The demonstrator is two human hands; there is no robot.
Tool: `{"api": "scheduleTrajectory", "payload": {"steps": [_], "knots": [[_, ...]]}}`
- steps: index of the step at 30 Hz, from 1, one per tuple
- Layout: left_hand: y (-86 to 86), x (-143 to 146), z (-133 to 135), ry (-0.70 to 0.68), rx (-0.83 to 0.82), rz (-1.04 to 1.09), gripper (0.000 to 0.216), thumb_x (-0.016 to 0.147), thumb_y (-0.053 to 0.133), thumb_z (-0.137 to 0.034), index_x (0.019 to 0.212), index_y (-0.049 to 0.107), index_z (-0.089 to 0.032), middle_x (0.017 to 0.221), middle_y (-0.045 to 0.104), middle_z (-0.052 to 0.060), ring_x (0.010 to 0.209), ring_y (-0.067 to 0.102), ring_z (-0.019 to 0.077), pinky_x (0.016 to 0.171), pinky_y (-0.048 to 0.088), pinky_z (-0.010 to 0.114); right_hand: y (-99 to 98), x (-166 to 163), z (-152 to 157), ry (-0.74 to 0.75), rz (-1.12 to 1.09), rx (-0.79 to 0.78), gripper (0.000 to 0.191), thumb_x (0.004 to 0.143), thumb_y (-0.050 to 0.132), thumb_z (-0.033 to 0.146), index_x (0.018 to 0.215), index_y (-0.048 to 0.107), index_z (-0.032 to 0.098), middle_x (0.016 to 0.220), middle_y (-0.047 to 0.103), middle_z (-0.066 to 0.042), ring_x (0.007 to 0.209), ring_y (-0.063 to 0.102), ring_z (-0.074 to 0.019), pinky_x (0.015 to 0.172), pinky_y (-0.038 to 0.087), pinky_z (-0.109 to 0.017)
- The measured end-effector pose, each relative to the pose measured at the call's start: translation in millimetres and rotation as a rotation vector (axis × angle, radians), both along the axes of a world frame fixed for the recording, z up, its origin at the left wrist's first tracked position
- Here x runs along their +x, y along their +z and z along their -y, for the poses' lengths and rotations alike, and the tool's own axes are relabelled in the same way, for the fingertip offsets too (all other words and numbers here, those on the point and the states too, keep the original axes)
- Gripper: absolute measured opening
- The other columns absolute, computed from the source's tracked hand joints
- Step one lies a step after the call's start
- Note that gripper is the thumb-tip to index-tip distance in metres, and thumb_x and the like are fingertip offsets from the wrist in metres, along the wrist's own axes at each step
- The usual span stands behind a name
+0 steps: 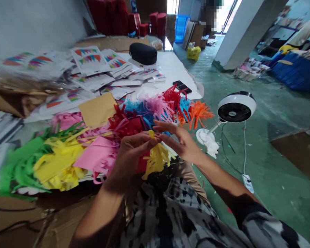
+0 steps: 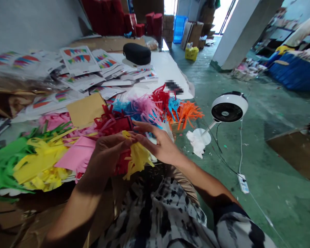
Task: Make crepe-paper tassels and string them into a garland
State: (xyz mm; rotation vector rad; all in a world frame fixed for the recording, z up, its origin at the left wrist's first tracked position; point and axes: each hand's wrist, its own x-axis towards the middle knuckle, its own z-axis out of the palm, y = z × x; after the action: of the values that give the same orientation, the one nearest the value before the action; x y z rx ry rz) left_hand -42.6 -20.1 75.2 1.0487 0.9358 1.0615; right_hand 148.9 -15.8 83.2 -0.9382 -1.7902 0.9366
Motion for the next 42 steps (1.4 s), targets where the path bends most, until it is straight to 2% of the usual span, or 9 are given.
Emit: {"api": "scheduleTrajectory", "payload": {"steps": [2, 6, 9, 16, 24, 27, 33, 37, 42], "knots": [[3.7, -4, -3, 0.057, 0.021, -0.004, 0.019, 0.078, 0.086, -0.038, 0.084, 0.083, -0.020, 0.089, 0.078, 0.006, 0.075, 0.070, 0.0194, 0.064, 0.054, 0.029, -11.7, -2, 4, 0.043, 0.017, -0.047, 0.036, 0.104, 0.059, 0.029, 0.140, 0.062, 0.025, 0.125, 0.074, -0.006, 0.112, 0.070, -0.0194, 0.099, 0.055, -0.037], [9.4, -18, -11, 0.169, 0.109, 0.066, 0.013, 0.079, 0.083, -0.033, 0.077, 0.079, -0.022, 0.091, 0.079, 0.005, 0.089, 0.073, 0.0212, 0.077, 0.057, 0.030, -36.3, 8, 13, 0.143, 0.321, 0.014, 0.013, 0.101, 0.064, 0.026, 0.095, 0.074, 0.020, 0.088, 0.075, -0.002, 0.082, 0.070, -0.0172, 0.076, 0.052, -0.030], [9.7, -23, -8, 0.143, 0.104, 0.062, 0.011, 0.081, 0.081, -0.031, 0.079, 0.077, -0.021, 0.094, 0.079, 0.005, 0.087, 0.071, 0.0197, 0.076, 0.055, 0.029, -36.7, 22, 16, 0.123, 0.494, 0.069, 0.010, 0.098, 0.067, 0.021, 0.101, 0.076, 0.021, 0.097, 0.078, -0.005, 0.093, 0.072, -0.0206, 0.084, 0.053, -0.035], [0.9, 3, 14, -0.047, 0.093, -0.206, 0.021, 0.083, 0.081, -0.040, 0.084, 0.078, -0.020, 0.083, 0.074, 0.003, 0.078, 0.065, 0.0177, 0.071, 0.049, 0.026, 2.8, 9, 14, -0.161, 0.095, 0.074, 0.016, 0.098, 0.070, 0.034, 0.112, 0.074, 0.027, 0.106, 0.078, -0.002, 0.099, 0.072, -0.0194, 0.090, 0.053, -0.036], [-36.4, 22, 24, -0.043, 0.107, -0.243, 0.023, 0.085, 0.080, -0.042, 0.086, 0.080, -0.020, 0.087, 0.078, 0.003, 0.084, 0.070, 0.0193, 0.080, 0.051, 0.027, -24.0, 7, 24, -0.273, 0.001, 0.102, 0.016, 0.101, 0.067, 0.032, 0.090, 0.074, 0.023, 0.087, 0.075, 0.000, 0.085, 0.069, -0.0174, 0.082, 0.051, -0.033], [-52.7, 25, 27, -0.086, 0.067, -0.269, 0.027, 0.086, 0.079, -0.045, 0.085, 0.080, -0.018, 0.086, 0.080, 0.005, 0.083, 0.072, 0.0202, 0.079, 0.053, 0.028, -37.2, 37, 30, -0.286, 0.187, 0.135, 0.018, 0.106, 0.058, 0.031, 0.110, 0.075, 0.025, 0.101, 0.077, -0.003, 0.094, 0.068, -0.0192, 0.088, 0.049, -0.036], [-63.3, 27, 28, -0.145, -0.053, -0.189, 0.029, 0.085, 0.080, -0.045, 0.094, 0.069, -0.020, 0.093, 0.082, 0.006, 0.092, 0.078, 0.0233, 0.083, 0.056, 0.029, -75.1, 120, 42, -0.819, 1.118, 0.149, 0.027, 0.103, 0.060, 0.027, 0.124, 0.074, 0.020, 0.114, 0.075, -0.013, 0.104, 0.059, -0.0291, 0.083, 0.034, -0.040], [-62.7, 32, 25, -0.112, -0.095, -0.123, 0.042, 0.084, 0.081, -0.042, 0.117, 0.066, -0.021, 0.092, 0.081, 0.005, 0.091, 0.078, 0.0224, 0.078, 0.055, 0.027, -96.2, 145, 42, -0.823, 1.209, 0.166, 0.019, 0.103, 0.060, 0.026, 0.108, 0.079, 0.025, 0.093, 0.075, -0.006, 0.093, 0.058, -0.0241, 0.082, 0.029, -0.038], [-58.0, 35, 24, -0.104, -0.033, -0.170, 0.025, 0.087, 0.077, -0.041, 0.093, 0.076, -0.017, 0.085, 0.079, 0.005, 0.082, 0.072, 0.0170, 0.078, 0.051, 0.025, -93.6, 153, 36, -0.824, 1.205, 0.171, 0.027, 0.102, 0.062, 0.034, 0.083, 0.076, 0.020, 0.081, 0.072, -0.005, 0.088, 0.060, -0.0226, 0.082, 0.029, -0.037]]}}
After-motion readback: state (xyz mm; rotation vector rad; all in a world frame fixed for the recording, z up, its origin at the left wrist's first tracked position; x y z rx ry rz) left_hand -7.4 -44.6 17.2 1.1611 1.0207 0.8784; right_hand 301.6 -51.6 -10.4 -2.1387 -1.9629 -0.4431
